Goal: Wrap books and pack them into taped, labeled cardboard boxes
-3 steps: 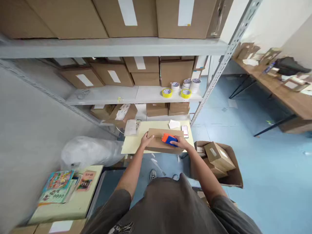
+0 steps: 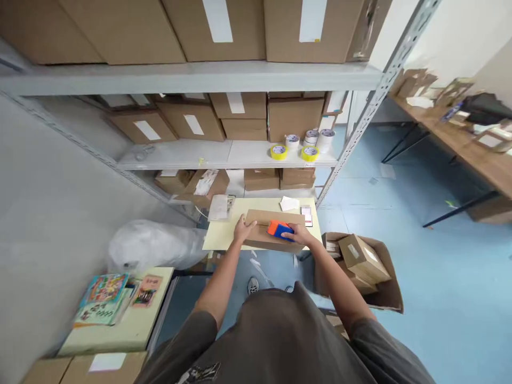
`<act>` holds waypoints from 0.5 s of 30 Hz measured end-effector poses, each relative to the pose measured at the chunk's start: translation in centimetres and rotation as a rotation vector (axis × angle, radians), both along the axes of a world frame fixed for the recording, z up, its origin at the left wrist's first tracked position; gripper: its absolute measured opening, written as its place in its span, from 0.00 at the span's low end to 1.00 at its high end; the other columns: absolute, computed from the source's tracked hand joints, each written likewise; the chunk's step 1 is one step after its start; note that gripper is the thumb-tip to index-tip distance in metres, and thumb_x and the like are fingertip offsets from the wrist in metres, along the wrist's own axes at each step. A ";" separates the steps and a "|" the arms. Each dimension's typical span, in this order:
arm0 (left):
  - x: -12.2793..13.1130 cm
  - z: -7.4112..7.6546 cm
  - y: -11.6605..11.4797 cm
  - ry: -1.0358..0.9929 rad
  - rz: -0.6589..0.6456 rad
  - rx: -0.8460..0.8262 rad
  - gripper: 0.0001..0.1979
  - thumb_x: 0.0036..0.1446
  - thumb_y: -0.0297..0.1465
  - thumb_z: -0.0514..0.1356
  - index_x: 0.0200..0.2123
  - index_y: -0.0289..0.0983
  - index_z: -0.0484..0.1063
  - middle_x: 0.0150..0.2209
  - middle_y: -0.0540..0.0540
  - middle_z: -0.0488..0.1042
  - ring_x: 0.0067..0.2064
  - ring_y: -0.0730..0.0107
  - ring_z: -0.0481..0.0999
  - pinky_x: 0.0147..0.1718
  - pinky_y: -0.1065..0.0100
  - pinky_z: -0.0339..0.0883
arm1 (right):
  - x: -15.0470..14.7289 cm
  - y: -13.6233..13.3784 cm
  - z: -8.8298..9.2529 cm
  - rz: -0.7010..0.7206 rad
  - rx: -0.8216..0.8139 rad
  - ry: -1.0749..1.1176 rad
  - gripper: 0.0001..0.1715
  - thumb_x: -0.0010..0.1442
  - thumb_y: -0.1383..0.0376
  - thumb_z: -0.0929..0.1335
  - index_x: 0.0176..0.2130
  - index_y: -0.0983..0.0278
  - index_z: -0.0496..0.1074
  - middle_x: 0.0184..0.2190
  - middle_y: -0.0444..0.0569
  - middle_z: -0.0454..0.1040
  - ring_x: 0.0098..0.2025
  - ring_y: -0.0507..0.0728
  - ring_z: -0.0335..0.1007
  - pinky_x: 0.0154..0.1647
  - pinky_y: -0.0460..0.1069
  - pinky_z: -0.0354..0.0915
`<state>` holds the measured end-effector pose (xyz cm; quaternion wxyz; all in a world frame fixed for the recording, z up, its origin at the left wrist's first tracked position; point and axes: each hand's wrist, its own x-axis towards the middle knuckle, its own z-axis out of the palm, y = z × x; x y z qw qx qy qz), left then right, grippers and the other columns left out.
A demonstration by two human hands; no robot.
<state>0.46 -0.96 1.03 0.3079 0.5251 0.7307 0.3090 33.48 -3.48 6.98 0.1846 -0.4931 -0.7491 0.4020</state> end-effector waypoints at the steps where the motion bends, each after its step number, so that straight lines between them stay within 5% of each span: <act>1: 0.2 0.4 -0.3 0.026 0.014 0.047 0.42 0.57 0.43 0.73 0.71 0.36 0.66 0.67 0.30 0.72 0.68 0.45 0.71 0.65 0.54 0.64 | 0.0 0.0 0.0 0.003 -0.009 0.006 0.34 0.60 0.34 0.70 0.34 0.61 0.72 0.29 0.46 0.73 0.32 0.58 0.67 0.35 0.50 0.60; 5: 1.9 1.8 -1.4 -0.012 0.010 0.216 0.22 0.66 0.45 0.65 0.55 0.37 0.80 0.56 0.33 0.80 0.61 0.48 0.76 0.62 0.55 0.66 | 0.4 0.2 0.2 -0.018 -0.069 0.058 0.34 0.59 0.33 0.70 0.35 0.61 0.72 0.29 0.45 0.73 0.32 0.57 0.67 0.35 0.50 0.61; 10: 5.0 2.2 -1.2 -0.480 -0.154 -0.343 0.31 0.67 0.59 0.57 0.33 0.37 0.80 0.30 0.38 0.81 0.33 0.57 0.82 0.35 0.62 0.72 | 0.9 -0.1 0.2 -0.038 -0.081 0.115 0.34 0.59 0.34 0.71 0.35 0.61 0.71 0.29 0.44 0.72 0.32 0.57 0.67 0.35 0.49 0.60; 12: 6.3 2.0 -0.7 -0.686 -0.139 -0.536 0.33 0.65 0.61 0.58 0.33 0.35 0.79 0.28 0.37 0.81 0.29 0.60 0.80 0.29 0.65 0.69 | 1.1 -0.3 0.2 -0.036 -0.091 0.155 0.34 0.58 0.33 0.71 0.35 0.61 0.70 0.29 0.44 0.72 0.33 0.57 0.66 0.34 0.49 0.60; 15: 8.1 1.9 0.1 -0.965 -0.078 -0.542 0.26 0.64 0.54 0.66 0.36 0.34 0.79 0.31 0.38 0.82 0.31 0.65 0.81 0.30 0.69 0.70 | 1.4 -0.6 0.0 -0.051 -0.120 0.184 0.36 0.57 0.31 0.70 0.34 0.61 0.69 0.29 0.44 0.71 0.33 0.56 0.65 0.34 0.49 0.61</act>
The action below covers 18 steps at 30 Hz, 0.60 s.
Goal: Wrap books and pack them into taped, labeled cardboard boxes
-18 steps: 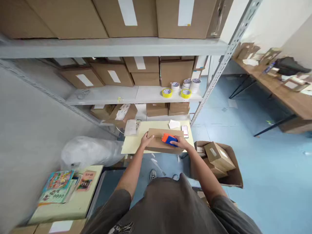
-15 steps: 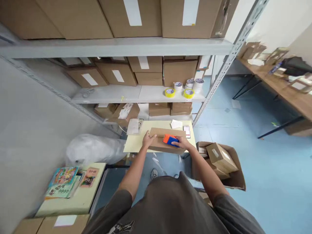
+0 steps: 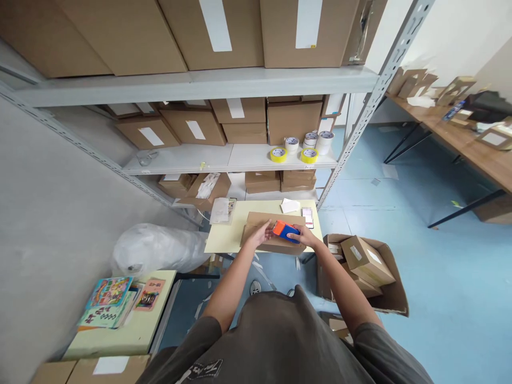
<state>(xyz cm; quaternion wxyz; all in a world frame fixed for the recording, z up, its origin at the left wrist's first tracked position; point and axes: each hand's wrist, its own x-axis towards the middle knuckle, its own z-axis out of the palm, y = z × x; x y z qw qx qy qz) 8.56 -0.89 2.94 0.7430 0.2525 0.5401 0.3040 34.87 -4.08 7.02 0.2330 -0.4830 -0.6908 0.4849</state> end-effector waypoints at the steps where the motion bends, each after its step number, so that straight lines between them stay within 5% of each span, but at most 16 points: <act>1: 0.4 0.1 0.2 -0.070 0.057 0.016 0.23 0.62 0.50 0.69 0.37 0.33 0.79 0.33 0.39 0.83 0.32 0.67 0.82 0.31 0.70 0.71 | 0.1 -0.1 0.0 -0.007 -0.009 0.002 0.37 0.56 0.31 0.70 0.34 0.61 0.69 0.29 0.44 0.70 0.33 0.57 0.66 0.34 0.49 0.61; 7: 0.2 1.4 0.6 -0.150 0.310 0.233 0.16 0.51 0.37 0.78 0.39 0.34 0.83 0.39 0.40 0.84 0.38 0.70 0.82 0.38 0.72 0.73 | 0.2 -0.2 -0.3 -0.023 -0.054 0.055 0.37 0.55 0.32 0.72 0.39 0.62 0.73 0.33 0.46 0.74 0.36 0.58 0.68 0.38 0.50 0.65; 13: -1.3 2.5 -0.4 0.162 0.423 0.501 0.18 0.49 0.43 0.77 0.37 0.36 0.86 0.34 0.42 0.84 0.36 0.65 0.80 0.40 0.66 0.74 | -0.1 0.9 0.0 -0.026 -0.016 -0.044 0.34 0.57 0.33 0.70 0.34 0.61 0.70 0.29 0.44 0.73 0.34 0.58 0.69 0.35 0.49 0.62; 18: -1.1 1.4 -1.1 0.260 0.554 0.545 0.14 0.50 0.43 0.74 0.33 0.39 0.85 0.32 0.43 0.83 0.36 0.62 0.80 0.40 0.62 0.74 | -1.1 1.8 0.6 -0.004 0.049 -0.173 0.33 0.57 0.34 0.70 0.31 0.60 0.68 0.28 0.45 0.73 0.32 0.58 0.68 0.32 0.49 0.59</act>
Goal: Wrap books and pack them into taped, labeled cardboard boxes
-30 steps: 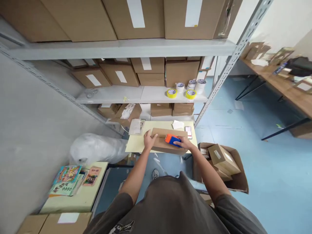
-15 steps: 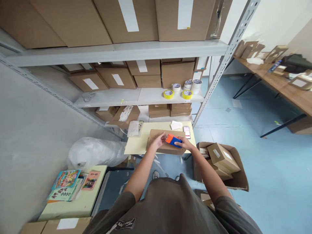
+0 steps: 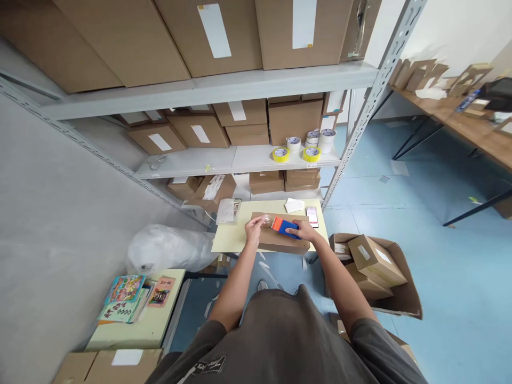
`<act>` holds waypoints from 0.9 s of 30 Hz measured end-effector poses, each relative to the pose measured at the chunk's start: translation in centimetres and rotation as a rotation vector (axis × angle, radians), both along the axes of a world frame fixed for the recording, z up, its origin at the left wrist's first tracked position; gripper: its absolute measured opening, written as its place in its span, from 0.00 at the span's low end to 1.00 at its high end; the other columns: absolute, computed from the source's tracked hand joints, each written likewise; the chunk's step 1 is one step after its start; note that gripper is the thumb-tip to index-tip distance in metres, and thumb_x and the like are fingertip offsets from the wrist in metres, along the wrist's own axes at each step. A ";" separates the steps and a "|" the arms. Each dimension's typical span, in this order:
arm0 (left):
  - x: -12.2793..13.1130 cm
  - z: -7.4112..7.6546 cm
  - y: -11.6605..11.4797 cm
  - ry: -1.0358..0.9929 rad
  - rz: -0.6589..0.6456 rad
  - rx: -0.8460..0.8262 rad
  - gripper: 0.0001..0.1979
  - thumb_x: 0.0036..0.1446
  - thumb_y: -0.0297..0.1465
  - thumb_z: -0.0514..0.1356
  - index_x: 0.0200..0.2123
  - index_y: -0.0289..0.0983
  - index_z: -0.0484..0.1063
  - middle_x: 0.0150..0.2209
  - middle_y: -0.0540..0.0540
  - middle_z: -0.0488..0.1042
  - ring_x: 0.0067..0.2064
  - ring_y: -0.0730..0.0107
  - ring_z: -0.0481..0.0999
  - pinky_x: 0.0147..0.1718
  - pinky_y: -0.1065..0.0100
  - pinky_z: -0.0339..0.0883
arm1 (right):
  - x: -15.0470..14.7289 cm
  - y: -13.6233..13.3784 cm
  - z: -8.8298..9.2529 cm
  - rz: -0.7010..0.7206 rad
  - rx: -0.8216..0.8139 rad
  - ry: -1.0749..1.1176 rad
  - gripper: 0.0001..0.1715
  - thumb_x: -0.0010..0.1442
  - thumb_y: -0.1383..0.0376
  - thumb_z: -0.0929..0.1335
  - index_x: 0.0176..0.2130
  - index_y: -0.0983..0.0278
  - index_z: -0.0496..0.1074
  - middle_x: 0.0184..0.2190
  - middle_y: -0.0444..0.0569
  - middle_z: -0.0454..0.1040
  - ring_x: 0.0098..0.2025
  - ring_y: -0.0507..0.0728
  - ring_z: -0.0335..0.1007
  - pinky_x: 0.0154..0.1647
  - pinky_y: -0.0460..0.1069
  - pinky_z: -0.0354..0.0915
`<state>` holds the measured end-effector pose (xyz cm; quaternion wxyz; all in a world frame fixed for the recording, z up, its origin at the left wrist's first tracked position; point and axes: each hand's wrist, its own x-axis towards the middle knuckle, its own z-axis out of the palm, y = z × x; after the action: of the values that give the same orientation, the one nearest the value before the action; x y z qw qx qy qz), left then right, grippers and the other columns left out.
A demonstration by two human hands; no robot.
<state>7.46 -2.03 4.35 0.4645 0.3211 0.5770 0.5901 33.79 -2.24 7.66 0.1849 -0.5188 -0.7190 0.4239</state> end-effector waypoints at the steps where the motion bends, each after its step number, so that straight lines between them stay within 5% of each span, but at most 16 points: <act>1: 0.0 -0.3 -0.1 -0.002 0.029 -0.007 0.14 0.49 0.43 0.74 0.33 0.39 0.84 0.32 0.43 0.83 0.36 0.62 0.80 0.40 0.62 0.74 | -0.2 0.2 0.1 0.010 0.007 -0.027 0.33 0.57 0.34 0.70 0.31 0.59 0.68 0.27 0.45 0.73 0.31 0.58 0.68 0.32 0.49 0.59; 5: -1.1 -0.5 0.1 -0.017 0.157 0.017 0.13 0.47 0.42 0.73 0.30 0.38 0.83 0.29 0.45 0.82 0.33 0.65 0.79 0.39 0.63 0.74 | -0.4 0.9 0.5 0.041 0.012 -0.082 0.34 0.56 0.33 0.71 0.29 0.59 0.66 0.27 0.45 0.73 0.31 0.57 0.68 0.32 0.49 0.58; 13: -8.7 1.1 0.8 0.037 0.309 -0.006 0.13 0.49 0.41 0.71 0.29 0.36 0.82 0.27 0.45 0.79 0.34 0.65 0.78 0.37 0.65 0.73 | -2.9 1.8 2.4 0.096 -0.036 -0.142 0.34 0.55 0.32 0.71 0.30 0.59 0.69 0.27 0.45 0.74 0.31 0.57 0.69 0.32 0.48 0.58; 20: -11.7 -1.6 0.2 -0.024 0.324 -0.199 0.13 0.46 0.39 0.72 0.29 0.34 0.81 0.25 0.46 0.77 0.32 0.66 0.78 0.35 0.65 0.73 | -7.0 3.3 3.0 0.110 -0.039 -0.299 0.35 0.54 0.32 0.73 0.28 0.60 0.71 0.26 0.46 0.75 0.30 0.57 0.68 0.31 0.48 0.57; 27: -11.3 -5.1 0.6 -0.089 0.237 -0.375 0.08 0.50 0.33 0.70 0.26 0.37 0.76 0.22 0.48 0.76 0.30 0.67 0.78 0.35 0.67 0.73 | -7.8 4.8 2.6 0.121 -0.078 -0.334 0.37 0.51 0.31 0.74 0.27 0.60 0.72 0.27 0.48 0.77 0.30 0.57 0.70 0.29 0.49 0.57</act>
<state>-3.82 -1.45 -0.75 0.4684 0.1326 0.6892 0.5366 26.00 2.59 10.28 0.0168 -0.5445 -0.7526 0.3698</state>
